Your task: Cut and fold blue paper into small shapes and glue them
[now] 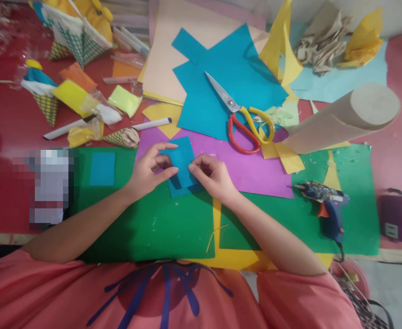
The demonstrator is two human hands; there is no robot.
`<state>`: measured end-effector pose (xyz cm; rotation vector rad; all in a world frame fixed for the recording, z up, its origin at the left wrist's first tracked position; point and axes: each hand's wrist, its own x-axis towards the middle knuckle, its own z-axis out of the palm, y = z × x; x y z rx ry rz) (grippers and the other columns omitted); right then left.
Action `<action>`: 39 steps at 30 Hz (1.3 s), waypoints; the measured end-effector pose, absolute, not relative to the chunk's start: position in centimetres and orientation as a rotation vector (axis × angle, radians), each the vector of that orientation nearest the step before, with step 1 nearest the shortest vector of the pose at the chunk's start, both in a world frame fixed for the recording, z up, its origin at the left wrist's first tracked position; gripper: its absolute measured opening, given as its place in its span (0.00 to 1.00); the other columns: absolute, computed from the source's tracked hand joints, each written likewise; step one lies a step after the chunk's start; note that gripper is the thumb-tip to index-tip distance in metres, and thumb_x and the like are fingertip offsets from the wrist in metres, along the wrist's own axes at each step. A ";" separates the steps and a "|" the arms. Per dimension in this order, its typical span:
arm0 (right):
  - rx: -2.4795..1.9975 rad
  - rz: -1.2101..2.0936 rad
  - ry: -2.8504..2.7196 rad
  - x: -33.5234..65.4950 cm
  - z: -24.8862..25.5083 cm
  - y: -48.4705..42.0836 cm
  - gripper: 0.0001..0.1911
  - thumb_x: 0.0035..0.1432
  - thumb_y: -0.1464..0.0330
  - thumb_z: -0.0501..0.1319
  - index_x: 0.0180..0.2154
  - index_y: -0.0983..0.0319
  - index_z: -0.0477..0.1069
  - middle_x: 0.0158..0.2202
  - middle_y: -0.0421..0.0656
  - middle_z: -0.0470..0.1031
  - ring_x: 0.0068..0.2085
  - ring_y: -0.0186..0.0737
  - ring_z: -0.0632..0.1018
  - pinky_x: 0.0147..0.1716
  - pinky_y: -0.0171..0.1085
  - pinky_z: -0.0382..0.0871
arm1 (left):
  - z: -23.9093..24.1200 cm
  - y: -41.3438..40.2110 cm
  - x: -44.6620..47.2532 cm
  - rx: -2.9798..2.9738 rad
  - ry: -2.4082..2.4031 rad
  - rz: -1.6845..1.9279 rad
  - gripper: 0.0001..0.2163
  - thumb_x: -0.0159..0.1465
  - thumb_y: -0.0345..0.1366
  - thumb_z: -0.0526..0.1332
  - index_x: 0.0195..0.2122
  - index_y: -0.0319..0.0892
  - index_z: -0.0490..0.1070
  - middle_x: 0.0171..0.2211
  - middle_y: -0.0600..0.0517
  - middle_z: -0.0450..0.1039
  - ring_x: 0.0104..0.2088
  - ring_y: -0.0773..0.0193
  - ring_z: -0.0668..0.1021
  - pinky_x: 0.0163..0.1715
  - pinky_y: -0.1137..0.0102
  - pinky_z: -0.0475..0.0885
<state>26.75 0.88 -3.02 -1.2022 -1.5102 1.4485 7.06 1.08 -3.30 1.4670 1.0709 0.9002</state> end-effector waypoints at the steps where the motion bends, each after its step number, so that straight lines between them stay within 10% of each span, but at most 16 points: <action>1: -1.199 1.458 -1.510 26.7 -3.0 0.9 0.11 0.59 0.63 0.60 0.29 0.62 0.66 0.22 0.35 0.63 0.22 0.27 0.63 0.21 0.32 0.55 | -3.2 1.1 7.1 1.471 1.081 0.909 0.20 0.59 0.36 0.64 0.52 0.43 0.63 0.24 0.58 0.70 0.26 0.71 0.76 0.27 0.77 0.70; 39: -1.183 1.473 -1.729 27.0 -2.7 1.2 0.13 0.59 0.62 0.59 0.28 0.64 0.66 0.21 0.36 0.64 0.22 0.28 0.62 0.21 0.31 0.55 | -3.6 1.4 6.9 1.394 1.075 1.048 0.16 0.57 0.33 0.64 0.47 0.43 0.67 0.28 0.56 0.69 0.29 0.71 0.73 0.29 0.77 0.70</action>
